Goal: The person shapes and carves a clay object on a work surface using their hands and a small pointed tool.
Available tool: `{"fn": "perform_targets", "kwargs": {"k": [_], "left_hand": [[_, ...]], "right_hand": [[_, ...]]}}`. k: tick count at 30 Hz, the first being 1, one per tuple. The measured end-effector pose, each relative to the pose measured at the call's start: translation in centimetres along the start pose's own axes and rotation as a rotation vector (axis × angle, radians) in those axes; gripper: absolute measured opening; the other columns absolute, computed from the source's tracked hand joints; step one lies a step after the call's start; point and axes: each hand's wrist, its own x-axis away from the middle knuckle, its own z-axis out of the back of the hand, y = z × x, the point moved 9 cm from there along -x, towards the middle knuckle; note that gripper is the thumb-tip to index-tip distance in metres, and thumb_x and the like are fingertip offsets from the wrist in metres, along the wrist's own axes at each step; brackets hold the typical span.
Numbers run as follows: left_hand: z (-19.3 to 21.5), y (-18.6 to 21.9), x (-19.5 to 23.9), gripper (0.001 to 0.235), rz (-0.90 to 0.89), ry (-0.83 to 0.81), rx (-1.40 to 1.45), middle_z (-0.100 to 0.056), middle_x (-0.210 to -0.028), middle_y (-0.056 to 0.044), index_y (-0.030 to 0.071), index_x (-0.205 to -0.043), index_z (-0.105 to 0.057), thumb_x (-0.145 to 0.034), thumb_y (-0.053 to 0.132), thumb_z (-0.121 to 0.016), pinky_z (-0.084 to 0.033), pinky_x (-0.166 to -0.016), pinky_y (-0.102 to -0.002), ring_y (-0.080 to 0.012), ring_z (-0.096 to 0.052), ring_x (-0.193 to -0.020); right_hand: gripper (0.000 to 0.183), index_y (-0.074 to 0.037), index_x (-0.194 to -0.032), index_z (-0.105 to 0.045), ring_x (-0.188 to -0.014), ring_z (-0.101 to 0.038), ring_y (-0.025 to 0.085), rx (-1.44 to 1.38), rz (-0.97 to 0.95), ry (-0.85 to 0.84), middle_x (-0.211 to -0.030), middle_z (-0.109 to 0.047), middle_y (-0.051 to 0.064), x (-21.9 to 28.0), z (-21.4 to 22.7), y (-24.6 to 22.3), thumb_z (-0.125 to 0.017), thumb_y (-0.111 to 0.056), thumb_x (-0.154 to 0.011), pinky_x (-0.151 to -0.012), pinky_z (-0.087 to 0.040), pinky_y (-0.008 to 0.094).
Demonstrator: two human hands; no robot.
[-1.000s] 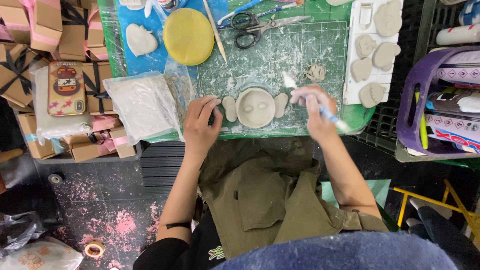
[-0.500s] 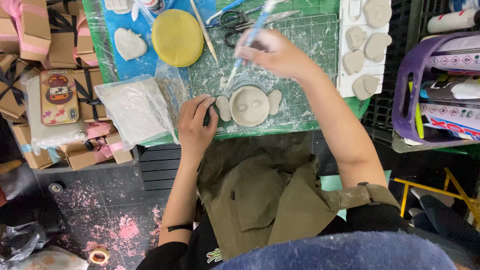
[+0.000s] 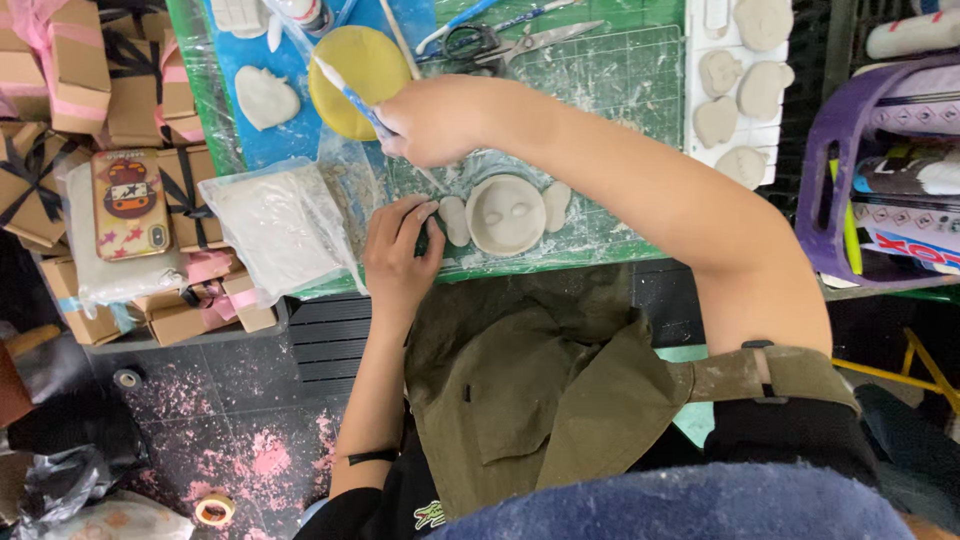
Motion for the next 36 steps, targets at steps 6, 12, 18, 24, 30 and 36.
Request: {"fn": "perform_targets", "kwargs": {"k": [6,12,18,24,30,36], "left_hand": [[0.0,-0.2,0.0,0.023,-0.022,0.019,0.009,-0.068,-0.115,-0.008,0.004,-0.109,-0.070,-0.088,-0.004,-0.074,-0.056,-0.090,-0.040,-0.0298,-0.067,-0.105],[0.0,-0.3,0.0,0.023,-0.037,0.019,0.014,-0.068,-0.115,-0.009,0.004,-0.109,-0.070,-0.088,-0.004,-0.074,-0.056,-0.090,-0.040,-0.0300,-0.067,-0.104],[-0.1,-0.5,0.2,0.022,-0.044,0.016,0.000,-0.068,-0.116,-0.009,0.004,-0.109,-0.069,-0.088,-0.003,-0.075,-0.056,-0.090,-0.040,-0.0296,-0.067,-0.105],[0.0,-0.5,0.1,0.024,-0.035,0.028,0.025,-0.068,-0.115,-0.009,0.004,-0.110,-0.070,-0.088,-0.002,-0.075,-0.057,-0.089,-0.039,-0.0293,-0.068,-0.104],[-0.4,-2.5,-0.1,0.031,0.154,0.001,0.236,-0.071,-0.112,-0.013,0.002,-0.119,-0.070,-0.089,0.005,-0.080,-0.054,-0.082,-0.036,-0.0265,-0.066,-0.095],[-2.5,-6.1,1.0,0.022,0.402,0.022,0.449,-0.075,-0.101,-0.007,0.005,-0.119,-0.072,-0.098,0.002,-0.076,-0.051,-0.070,-0.027,-0.0119,-0.066,-0.082]], "right_hand": [[0.025,-0.006,-0.103,-0.063,-0.082,-0.069,0.036,-0.024,-0.010,-0.046,-0.084,-0.071,0.017,0.5,-1.0,0.5,-0.055,-0.029,-0.100,-0.075,-0.052,0.049],[0.023,-0.006,-0.105,-0.060,-0.085,-0.067,0.038,-0.024,0.047,0.020,-0.087,-0.070,0.018,0.7,-1.4,0.3,-0.055,-0.028,-0.101,-0.075,-0.051,0.051],[0.019,-0.004,-0.104,-0.060,-0.086,-0.068,0.037,-0.036,0.071,-0.022,-0.090,-0.070,0.016,0.5,-2.4,0.0,-0.054,-0.022,-0.100,-0.075,-0.052,0.050],[0.019,-0.004,-0.103,-0.061,-0.080,-0.067,0.036,-0.091,0.101,0.013,-0.084,-0.069,0.017,1.5,-1.3,0.3,-0.053,-0.021,-0.102,-0.074,-0.050,0.048],[0.021,-0.004,-0.107,-0.063,-0.077,-0.066,0.032,-0.239,0.188,0.070,-0.086,-0.069,0.015,2.5,-0.3,0.1,-0.055,-0.023,-0.103,-0.073,-0.049,0.045],[0.022,-0.004,-0.108,-0.064,-0.077,-0.065,0.031,-0.256,0.228,0.096,-0.085,-0.067,0.015,3.4,0.3,-0.2,-0.057,-0.023,-0.104,-0.072,-0.049,0.044]]}}
